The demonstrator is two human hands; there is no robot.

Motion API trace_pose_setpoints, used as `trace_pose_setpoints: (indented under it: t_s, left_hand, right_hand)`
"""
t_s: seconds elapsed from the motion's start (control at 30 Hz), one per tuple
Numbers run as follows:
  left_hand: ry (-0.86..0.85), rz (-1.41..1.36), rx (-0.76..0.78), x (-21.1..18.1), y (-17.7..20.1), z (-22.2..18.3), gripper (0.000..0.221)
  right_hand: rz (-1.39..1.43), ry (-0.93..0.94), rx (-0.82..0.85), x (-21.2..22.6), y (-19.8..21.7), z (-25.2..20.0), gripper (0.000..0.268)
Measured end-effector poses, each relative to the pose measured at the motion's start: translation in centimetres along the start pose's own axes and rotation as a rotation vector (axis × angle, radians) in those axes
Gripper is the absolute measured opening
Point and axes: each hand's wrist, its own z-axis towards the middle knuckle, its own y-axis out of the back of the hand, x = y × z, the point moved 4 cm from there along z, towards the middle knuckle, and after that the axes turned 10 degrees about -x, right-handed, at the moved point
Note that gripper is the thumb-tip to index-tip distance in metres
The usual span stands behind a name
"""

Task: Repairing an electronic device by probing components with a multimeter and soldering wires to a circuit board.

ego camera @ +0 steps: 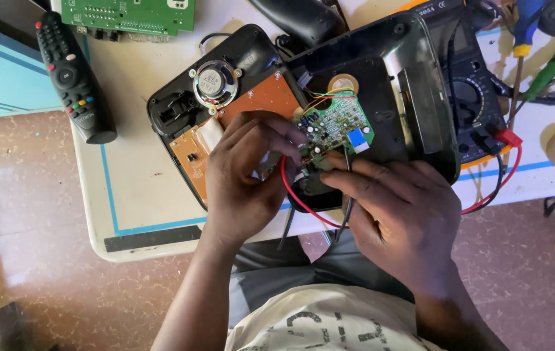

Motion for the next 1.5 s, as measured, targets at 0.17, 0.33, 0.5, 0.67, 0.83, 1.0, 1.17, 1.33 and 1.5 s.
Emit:
trace_pose_setpoints:
  t_s: [0.17,0.33,0.5,0.67,0.83,1.0,1.17,1.33,1.5]
  left_hand:
    - [0.021,0.006,0.022,0.0,0.1,0.1,0.018]
    - [-0.138,0.033,0.036,-0.6,-0.2,-0.2,0.017]
    - [-0.242,0.184,0.002,-0.7,-0.8,-0.7,0.009]
    - [-0.22,0.169,0.0,-0.4,-1.0,-0.7,0.008]
    - [-0.129,0.121,0.061,0.2,-0.8,-0.4,0.002]
    - [-0.099,0.136,0.103,0.7,-0.9,-0.3,0.014]
    - [-0.112,0.116,0.083,0.4,-0.9,-0.2,0.012]
    - [-0.124,0.069,0.083,0.2,-0.6,0.1,0.01]
    - [-0.101,0.059,0.114,0.7,-0.5,0.0,0.016]
  right_hand:
    - [-0.011,0.005,-0.007,-0.1,0.0,-0.2,0.042]
    - [-0.013,0.003,-0.01,0.0,0.1,-0.1,0.045]
    - [-0.016,-0.01,-0.002,0.1,0.2,0.0,0.046]
    - [-0.016,-0.014,-0.008,0.1,0.2,0.1,0.044]
    - [-0.016,-0.008,-0.015,0.2,0.0,0.2,0.042]
    - [-0.026,0.003,-0.012,0.3,0.0,0.3,0.043]
    - [-0.035,0.014,0.011,0.5,0.1,0.6,0.04]
    - [-0.071,0.032,0.016,0.6,-0.2,0.6,0.035]
    - [-0.098,0.007,0.006,0.4,-0.5,0.2,0.039]
